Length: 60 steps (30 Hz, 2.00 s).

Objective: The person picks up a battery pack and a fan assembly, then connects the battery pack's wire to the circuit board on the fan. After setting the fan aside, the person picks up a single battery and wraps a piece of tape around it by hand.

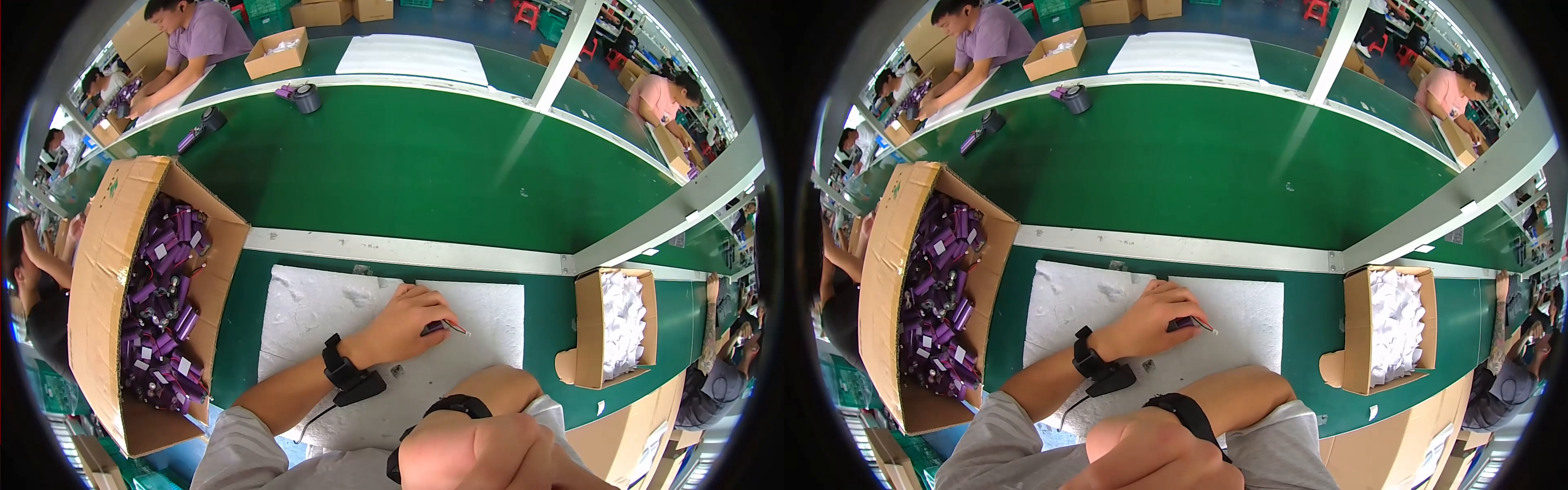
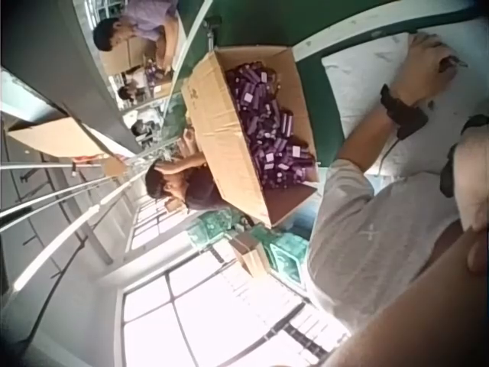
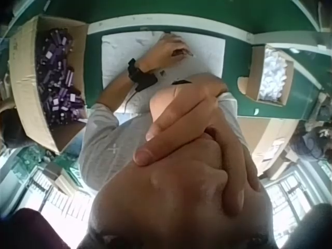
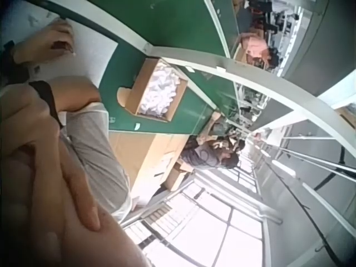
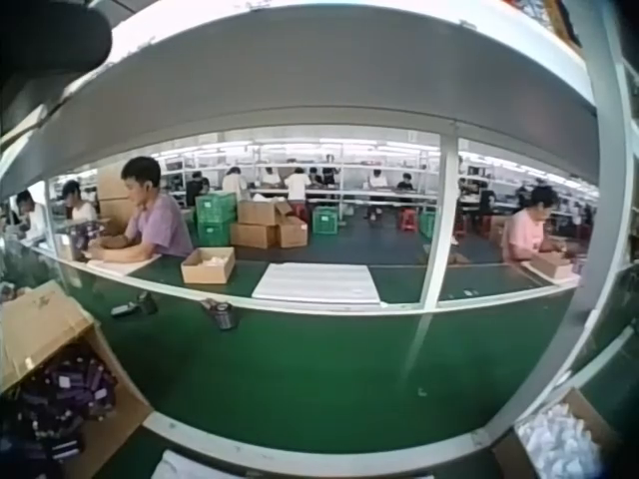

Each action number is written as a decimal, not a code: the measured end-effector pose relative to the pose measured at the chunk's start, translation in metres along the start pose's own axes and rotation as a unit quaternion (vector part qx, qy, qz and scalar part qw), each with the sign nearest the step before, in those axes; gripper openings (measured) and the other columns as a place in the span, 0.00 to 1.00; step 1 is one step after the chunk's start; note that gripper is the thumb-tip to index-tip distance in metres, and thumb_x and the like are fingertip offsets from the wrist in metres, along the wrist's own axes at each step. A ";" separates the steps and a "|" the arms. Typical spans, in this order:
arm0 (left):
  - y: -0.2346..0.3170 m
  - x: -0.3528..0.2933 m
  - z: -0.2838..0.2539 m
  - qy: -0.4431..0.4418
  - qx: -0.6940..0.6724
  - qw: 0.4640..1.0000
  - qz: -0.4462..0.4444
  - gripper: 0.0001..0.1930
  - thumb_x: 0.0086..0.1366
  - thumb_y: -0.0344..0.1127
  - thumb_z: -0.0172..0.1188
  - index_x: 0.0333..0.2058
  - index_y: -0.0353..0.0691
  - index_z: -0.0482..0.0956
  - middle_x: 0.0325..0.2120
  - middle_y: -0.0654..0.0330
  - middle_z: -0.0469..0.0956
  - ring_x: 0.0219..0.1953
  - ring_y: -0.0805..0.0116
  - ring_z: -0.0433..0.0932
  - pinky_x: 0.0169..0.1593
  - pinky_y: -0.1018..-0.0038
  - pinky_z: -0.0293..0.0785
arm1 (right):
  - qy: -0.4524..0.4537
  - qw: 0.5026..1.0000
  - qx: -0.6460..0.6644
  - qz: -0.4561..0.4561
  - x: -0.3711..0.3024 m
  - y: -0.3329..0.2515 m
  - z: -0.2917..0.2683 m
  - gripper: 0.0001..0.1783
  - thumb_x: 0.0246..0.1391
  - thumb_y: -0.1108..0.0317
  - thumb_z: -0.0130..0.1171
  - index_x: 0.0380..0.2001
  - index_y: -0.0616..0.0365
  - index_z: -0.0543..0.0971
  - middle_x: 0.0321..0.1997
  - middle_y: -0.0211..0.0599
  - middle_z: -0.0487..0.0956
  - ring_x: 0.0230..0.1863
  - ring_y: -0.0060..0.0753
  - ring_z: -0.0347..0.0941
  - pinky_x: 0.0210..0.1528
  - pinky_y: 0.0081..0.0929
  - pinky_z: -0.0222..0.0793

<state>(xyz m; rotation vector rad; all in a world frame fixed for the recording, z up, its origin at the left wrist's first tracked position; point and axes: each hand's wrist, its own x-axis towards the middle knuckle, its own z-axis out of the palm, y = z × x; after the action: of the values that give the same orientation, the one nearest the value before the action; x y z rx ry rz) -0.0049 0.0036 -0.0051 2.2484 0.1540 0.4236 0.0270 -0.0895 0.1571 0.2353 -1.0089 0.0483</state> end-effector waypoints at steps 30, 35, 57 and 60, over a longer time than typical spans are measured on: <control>-0.001 0.000 0.001 0.016 0.013 1.000 0.015 0.06 0.56 0.33 0.63 0.34 0.50 0.80 0.32 0.67 0.75 0.40 0.66 0.71 0.47 0.69 0.60 | -0.016 0.999 0.017 0.037 -0.002 0.001 -0.001 0.27 0.65 0.60 0.32 0.66 0.49 0.59 0.56 0.29 0.76 0.20 0.47 0.75 0.26 0.37 0.64; 0.000 0.000 0.000 0.016 0.003 1.000 0.010 0.05 0.57 0.33 0.62 0.33 0.49 0.80 0.32 0.66 0.75 0.40 0.65 0.72 0.47 0.68 0.60 | -0.028 0.998 0.038 0.036 -0.003 0.002 -0.004 0.26 0.65 0.60 0.30 0.65 0.48 0.60 0.57 0.28 0.76 0.21 0.47 0.76 0.26 0.36 0.64; -0.002 0.001 0.002 0.023 -0.015 1.000 -0.004 0.05 0.63 0.36 0.57 0.35 0.44 0.80 0.33 0.64 0.77 0.41 0.64 0.73 0.48 0.68 0.61 | -0.031 0.994 -0.015 0.101 -0.001 -0.009 -0.003 0.26 0.66 0.58 0.32 0.66 0.46 0.59 0.60 0.24 0.73 0.23 0.48 0.78 0.25 0.35 0.68; -0.002 0.001 0.002 0.023 -0.014 1.000 -0.004 0.05 0.63 0.35 0.58 0.35 0.44 0.80 0.33 0.64 0.77 0.41 0.64 0.73 0.48 0.68 0.61 | -0.051 0.986 -0.025 0.159 0.004 -0.012 -0.001 0.26 0.66 0.60 0.32 0.66 0.47 0.59 0.60 0.26 0.73 0.23 0.48 0.78 0.28 0.35 0.68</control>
<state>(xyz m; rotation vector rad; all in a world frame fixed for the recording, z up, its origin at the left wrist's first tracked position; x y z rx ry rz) -0.0036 0.0038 -0.0081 2.2111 0.1804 0.4707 0.0323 -0.1017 0.1579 0.0293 -1.1409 0.3040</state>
